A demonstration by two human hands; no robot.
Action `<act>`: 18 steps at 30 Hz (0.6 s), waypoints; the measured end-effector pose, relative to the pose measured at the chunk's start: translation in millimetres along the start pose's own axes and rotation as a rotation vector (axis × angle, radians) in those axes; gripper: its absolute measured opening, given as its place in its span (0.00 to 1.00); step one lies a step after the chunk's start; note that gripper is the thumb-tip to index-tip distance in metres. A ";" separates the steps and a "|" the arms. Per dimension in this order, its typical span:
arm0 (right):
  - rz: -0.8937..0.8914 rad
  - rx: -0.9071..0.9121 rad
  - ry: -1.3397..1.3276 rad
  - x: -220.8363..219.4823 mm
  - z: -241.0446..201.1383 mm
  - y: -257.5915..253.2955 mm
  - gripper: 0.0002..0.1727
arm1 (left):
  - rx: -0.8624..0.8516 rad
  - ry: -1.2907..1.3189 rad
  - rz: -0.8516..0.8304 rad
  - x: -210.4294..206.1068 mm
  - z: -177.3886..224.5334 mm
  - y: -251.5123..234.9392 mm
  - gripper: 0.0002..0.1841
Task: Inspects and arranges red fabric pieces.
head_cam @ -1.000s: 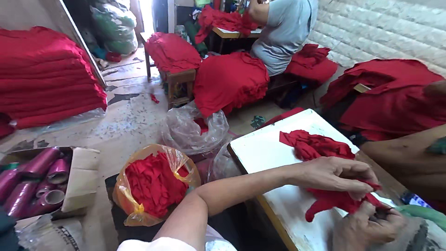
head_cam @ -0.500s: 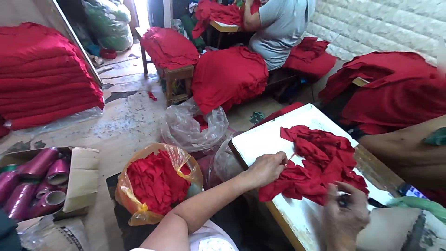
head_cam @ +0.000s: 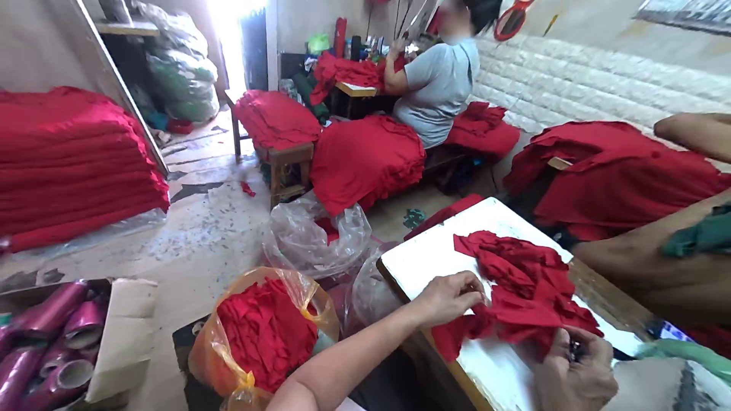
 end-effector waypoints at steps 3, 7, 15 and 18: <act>0.110 0.009 -0.021 1.9 4.0 -0.9 0.15 | 0.000 -0.106 -0.147 -10.1 -3.1 -7.6 0.12; 0.180 -0.004 -0.057 1.5 12.1 -3.1 0.16 | -0.037 -0.274 -0.192 -14.2 -12.3 -13.1 0.12; -0.182 -0.134 -0.052 -0.7 9.8 -5.1 0.19 | 0.079 -0.136 0.272 6.0 -19.6 -5.2 0.17; -0.201 -0.241 -0.086 2.6 10.7 -2.4 0.26 | 0.068 -0.086 0.322 14.0 -32.5 -3.5 0.17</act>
Point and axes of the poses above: each hand's wrist, its own y-axis away from the middle knuckle, its own x-axis out of the back of the hand, z = x × y, the point moved 4 cm from there along -y, towards the middle knuckle, and after that the axes turned 15 degrees about y, right-handed, at the moved point
